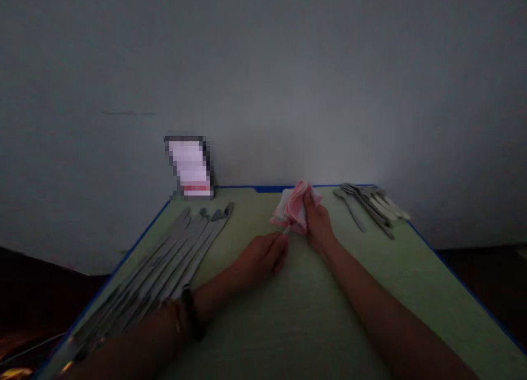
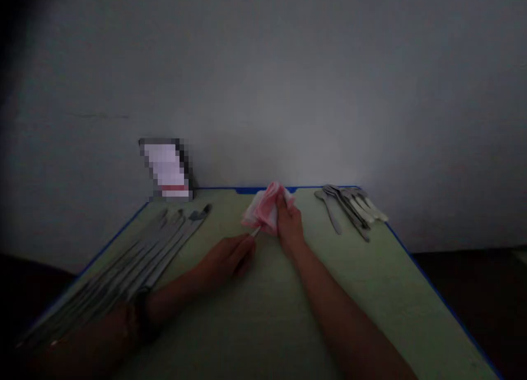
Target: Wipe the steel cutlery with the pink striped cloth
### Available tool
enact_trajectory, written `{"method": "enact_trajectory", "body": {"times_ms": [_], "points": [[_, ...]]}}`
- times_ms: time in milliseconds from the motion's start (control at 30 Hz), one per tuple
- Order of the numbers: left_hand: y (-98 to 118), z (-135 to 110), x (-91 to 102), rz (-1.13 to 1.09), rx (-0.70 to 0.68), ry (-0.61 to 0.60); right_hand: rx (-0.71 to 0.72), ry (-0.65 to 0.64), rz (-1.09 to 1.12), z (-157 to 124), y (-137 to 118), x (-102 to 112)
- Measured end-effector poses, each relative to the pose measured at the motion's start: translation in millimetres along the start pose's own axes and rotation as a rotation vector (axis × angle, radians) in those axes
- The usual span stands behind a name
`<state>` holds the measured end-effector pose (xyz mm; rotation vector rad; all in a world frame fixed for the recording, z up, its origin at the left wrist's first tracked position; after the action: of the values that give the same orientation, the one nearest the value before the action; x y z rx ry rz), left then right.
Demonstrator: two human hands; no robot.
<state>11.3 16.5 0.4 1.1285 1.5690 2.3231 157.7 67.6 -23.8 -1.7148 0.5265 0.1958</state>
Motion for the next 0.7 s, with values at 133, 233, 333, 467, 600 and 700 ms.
{"method": "enact_trajectory", "body": {"times_ms": [133,233,333,467,600,700], "points": [[-5.2,2.1,1.3,0.008,0.016,0.043,-0.103,-0.042,0.043,-6.7,3.4,-10.4],[-7.1,2.7,0.2,0.011,0.032,0.05,-0.154,-0.109,0.03,-8.5,7.2,-13.7],[-6.8,2.8,-0.7,0.019,0.042,0.06,-0.188,-0.176,0.04,-7.0,9.2,-12.5],[-6.9,2.5,0.0,0.062,0.037,0.047,-0.229,-0.291,0.087,-4.7,8.1,-11.1],[-9.5,1.9,0.4,0.078,0.05,0.024,-0.195,-0.28,0.102,-2.5,8.9,-11.5],[-10.8,1.6,0.2,0.068,0.063,0.032,-0.084,-0.208,0.092,0.7,11.3,-11.7]]}}
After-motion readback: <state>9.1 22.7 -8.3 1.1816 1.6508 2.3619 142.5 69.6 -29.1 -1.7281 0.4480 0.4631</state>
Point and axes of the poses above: each hand's wrist, its own z-axis towards the middle knuckle, its own x-axis out of the back of the hand, y = z × x, the point moved 2 cm from there along z, towards the middle knuckle, and after that the axes turned 11 degrees about -x, right-handed, at the moved point
